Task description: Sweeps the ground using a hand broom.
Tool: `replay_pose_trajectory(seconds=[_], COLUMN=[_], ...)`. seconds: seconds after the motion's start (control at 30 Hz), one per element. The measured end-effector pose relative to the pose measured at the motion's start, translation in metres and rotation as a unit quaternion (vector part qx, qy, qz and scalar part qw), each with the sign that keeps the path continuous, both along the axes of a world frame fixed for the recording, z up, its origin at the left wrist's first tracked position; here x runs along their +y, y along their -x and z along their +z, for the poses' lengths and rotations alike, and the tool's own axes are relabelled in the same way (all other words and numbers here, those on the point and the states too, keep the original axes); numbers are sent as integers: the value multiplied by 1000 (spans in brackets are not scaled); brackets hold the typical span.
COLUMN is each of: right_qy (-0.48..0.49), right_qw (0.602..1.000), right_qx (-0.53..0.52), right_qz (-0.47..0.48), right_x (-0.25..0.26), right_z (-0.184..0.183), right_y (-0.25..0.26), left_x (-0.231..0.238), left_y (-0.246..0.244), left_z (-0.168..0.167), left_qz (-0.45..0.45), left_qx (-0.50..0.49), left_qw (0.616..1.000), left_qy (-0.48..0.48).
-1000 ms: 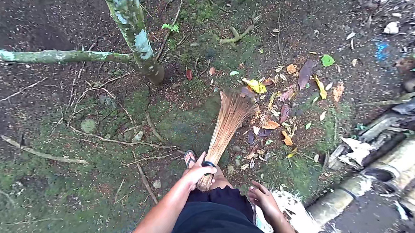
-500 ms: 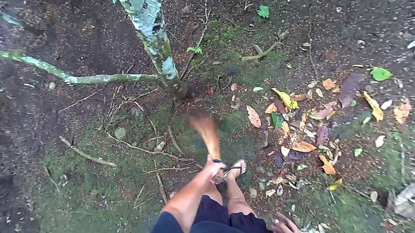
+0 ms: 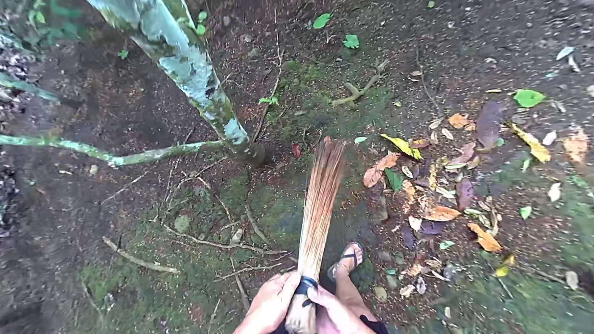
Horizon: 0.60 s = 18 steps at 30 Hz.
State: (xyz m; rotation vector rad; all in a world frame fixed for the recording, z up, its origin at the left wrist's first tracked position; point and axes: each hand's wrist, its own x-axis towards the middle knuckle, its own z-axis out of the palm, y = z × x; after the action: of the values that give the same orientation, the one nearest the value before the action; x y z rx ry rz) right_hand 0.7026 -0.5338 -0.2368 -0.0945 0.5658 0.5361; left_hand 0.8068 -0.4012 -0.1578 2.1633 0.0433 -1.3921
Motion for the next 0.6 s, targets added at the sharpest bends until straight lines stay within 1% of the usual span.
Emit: replay_pose_trajectory(seconds=[0.03, 0.07, 0.1, 0.17, 0.2, 0.23, 0.27, 0.3, 0.33, 0.37, 0.4, 0.43, 0.47, 0.5, 0.53, 0.57, 0.6], right_qy=[-20, -30, -28, -22, -6, 14, 31, 48, 71, 109, 154, 203, 248, 292, 323, 329, 307], right_qw=[998, 991, 982, 974, 972, 971, 969, 966, 959, 949, 940, 934, 928, 920, 912, 912, 921], right_qx=[55, 112, 169, 216, 228, 235, 238, 242, 247, 253, 255, 250, 244, 239, 230, 216, 199], right_qz=[-33, -63, -79, -68, -55, -45, -56, -82, -117, -153, -166, -154, -131, -108, -103, -113, -133], right_x=[4, 2, -6, -32, -51, -73, -97, -121, -142, -158, -166, -163, -150, -133, -117, -103, -93], right_z=[1, 1, -3, -29, -44, -60, -80, -98, -110, -116, -116, -113, -108, -102, -94, -85, -75], right_y=[-10, -24, -38, -49, -48, -44, -34, -21, -8, 2, 9, 13, 17, 19, 19, 18, 18], left_x=[6, 7, 3, -12, -19, -24, -26, -27, -27, -29, -34, -39, -43, -51, -74, -139, -144], left_y=[-12, -26, -44, -94, -126, -160, -192, -223, -251, -279, -303, -325, -342, -347, -329, -298, -258], left_z=[8, 16, 27, 62, 85, 110, 136, 163, 190, 214, 238, 259, 275, 285, 289, 281, 202], left_qz=[-86, -139, -165, -172, -151, -117, -80, -46, -8, 45, 104, 146, 166, 166, 186, 364, 220], left_qx=[-35, -74, -123, -251, -334, -423, -506, -570, -622, -659, -669, -666, -657, -636, -595, -544, -688], left_qw=[995, 986, 976, 949, 927, 897, 857, 820, 783, 749, 727, 714, 711, 727, 767, 755, 691], left_qy=[-32, -54, -69, -82, -77, -62, -47, -31, 4, 59, 114, 159, 191, 198, 150, 38, -35])
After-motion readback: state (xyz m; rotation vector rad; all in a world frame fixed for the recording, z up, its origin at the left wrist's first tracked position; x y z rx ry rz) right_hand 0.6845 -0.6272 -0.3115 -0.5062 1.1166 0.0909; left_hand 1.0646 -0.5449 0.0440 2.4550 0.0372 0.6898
